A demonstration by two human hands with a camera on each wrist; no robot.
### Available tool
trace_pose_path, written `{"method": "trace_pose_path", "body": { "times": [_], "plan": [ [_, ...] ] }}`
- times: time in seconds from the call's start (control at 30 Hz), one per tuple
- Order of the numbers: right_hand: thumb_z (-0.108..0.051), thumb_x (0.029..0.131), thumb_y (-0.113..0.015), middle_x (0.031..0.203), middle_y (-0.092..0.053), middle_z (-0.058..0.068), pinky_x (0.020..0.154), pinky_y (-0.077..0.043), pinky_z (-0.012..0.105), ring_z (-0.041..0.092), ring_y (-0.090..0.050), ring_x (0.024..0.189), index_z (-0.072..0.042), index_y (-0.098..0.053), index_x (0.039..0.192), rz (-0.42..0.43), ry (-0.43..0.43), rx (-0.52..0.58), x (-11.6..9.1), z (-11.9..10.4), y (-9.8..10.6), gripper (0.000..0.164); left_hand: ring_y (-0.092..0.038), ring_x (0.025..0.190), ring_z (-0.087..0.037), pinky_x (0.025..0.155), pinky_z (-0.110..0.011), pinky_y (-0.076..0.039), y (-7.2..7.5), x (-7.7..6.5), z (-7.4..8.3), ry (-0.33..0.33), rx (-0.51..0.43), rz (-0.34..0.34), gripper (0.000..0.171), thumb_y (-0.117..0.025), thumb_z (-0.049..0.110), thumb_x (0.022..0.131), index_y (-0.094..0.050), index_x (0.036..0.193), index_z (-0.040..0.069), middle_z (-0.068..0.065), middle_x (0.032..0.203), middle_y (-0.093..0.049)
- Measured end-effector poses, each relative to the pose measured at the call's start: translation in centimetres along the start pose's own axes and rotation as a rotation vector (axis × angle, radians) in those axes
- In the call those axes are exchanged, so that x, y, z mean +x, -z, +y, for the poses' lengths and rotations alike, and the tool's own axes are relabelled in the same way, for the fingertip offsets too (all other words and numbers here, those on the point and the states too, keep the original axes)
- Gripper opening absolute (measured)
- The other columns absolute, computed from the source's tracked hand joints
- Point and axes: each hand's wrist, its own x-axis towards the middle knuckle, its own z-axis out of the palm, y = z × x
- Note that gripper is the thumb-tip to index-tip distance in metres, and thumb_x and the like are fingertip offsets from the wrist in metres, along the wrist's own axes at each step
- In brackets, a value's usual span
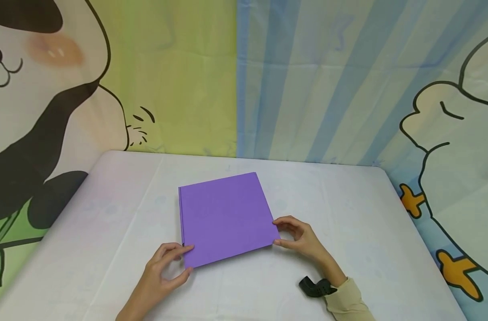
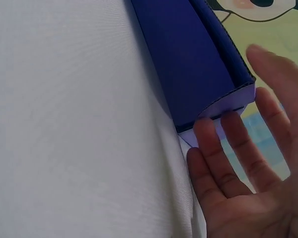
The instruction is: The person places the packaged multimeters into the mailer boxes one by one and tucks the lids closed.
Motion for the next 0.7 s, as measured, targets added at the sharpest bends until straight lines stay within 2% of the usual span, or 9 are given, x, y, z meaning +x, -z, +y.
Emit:
{"method": "trace_pose_path", "body": {
  "times": [0.1, 0.2, 0.3, 0.4, 0.5, 0.57, 0.7],
  "plan": [
    [0.015, 0.079, -0.071, 0.118, -0.059, 0.015, 0.097, -0.051, 0.032, 0.014, -0.060, 0.110, 0.014, -0.055, 0.118, -0.001, 0.017, 0.011, 0.0, 0.1, -0.1, 0.042, -0.056, 0.097, -0.011, 0.092, -0.008, -0.041, 0.0, 0.0, -0.1, -0.001, 0.000, -0.005, 0.056, -0.084, 0.000, 0.069, -0.068, 0.122, 0.013, 0.000, 0.113, -0.053],
    [0.019, 0.080, -0.067, 0.120, -0.053, 0.024, 0.099, -0.049, 0.031, 0.014, -0.055, 0.115, 0.014, -0.054, 0.120, -0.004, 0.059, 0.005, 0.2, 0.3, -0.3, 0.043, -0.055, 0.099, -0.008, 0.092, -0.009, -0.042, 0.0, 0.0, -0.1, 0.011, 0.004, -0.012, 0.061, -0.083, -0.001, 0.070, -0.064, 0.127, 0.011, 0.000, 0.115, -0.049],
    [0.021, 0.081, -0.063, 0.129, -0.041, 0.036, 0.105, -0.045, 0.032, 0.017, -0.048, 0.126, 0.014, -0.049, 0.128, -0.033, 0.074, 0.007, 0.4, 0.6, -0.5, 0.050, -0.052, 0.105, -0.007, 0.094, -0.010, -0.041, 0.0, 0.2, -0.1, 0.041, 0.010, -0.008, 0.071, -0.084, 0.000, 0.070, -0.057, 0.135, 0.010, -0.004, 0.122, -0.046],
    [0.018, 0.087, -0.059, 0.147, -0.027, 0.034, 0.112, -0.037, 0.030, 0.016, -0.038, 0.138, 0.011, -0.043, 0.137, -0.069, 0.018, 0.006, 0.3, 0.7, -0.7, 0.054, -0.045, 0.122, -0.007, 0.101, -0.009, -0.035, 0.1, 0.5, 0.0, 0.051, -0.005, 0.002, 0.081, -0.085, 0.000, 0.069, -0.049, 0.142, 0.009, -0.013, 0.137, -0.041],
    [0.014, 0.090, -0.056, 0.156, -0.017, 0.029, 0.114, -0.031, 0.025, 0.013, -0.033, 0.142, 0.008, -0.042, 0.140, -0.086, -0.032, 0.000, 0.2, 0.5, -0.9, 0.052, -0.033, 0.138, -0.008, 0.108, -0.008, -0.026, 0.0, 0.8, -0.2, 0.026, -0.011, 0.017, 0.088, -0.086, 0.000, 0.067, -0.045, 0.145, 0.006, -0.022, 0.149, -0.034],
    [0.013, 0.091, -0.055, 0.157, -0.015, 0.028, 0.114, -0.030, 0.023, 0.013, -0.032, 0.142, 0.008, -0.043, 0.139, -0.086, -0.039, -0.002, 0.2, 0.4, -1.0, 0.050, -0.028, 0.142, -0.007, 0.109, -0.006, -0.020, -0.2, 0.8, -0.3, 0.023, 0.006, 0.022, 0.089, -0.086, 0.002, 0.067, -0.044, 0.146, 0.007, -0.020, 0.152, -0.032],
    [0.014, 0.090, -0.057, 0.155, -0.019, 0.031, 0.112, -0.034, 0.023, 0.013, -0.035, 0.141, 0.008, -0.046, 0.136, -0.069, -0.024, -0.027, 0.3, 0.4, -1.2, 0.047, -0.029, 0.141, -0.003, 0.109, -0.006, -0.020, -0.5, 0.8, -0.6, 0.024, 0.027, 0.030, 0.088, -0.085, 0.001, 0.067, -0.045, 0.145, 0.008, -0.015, 0.154, -0.034]
  ]
}}
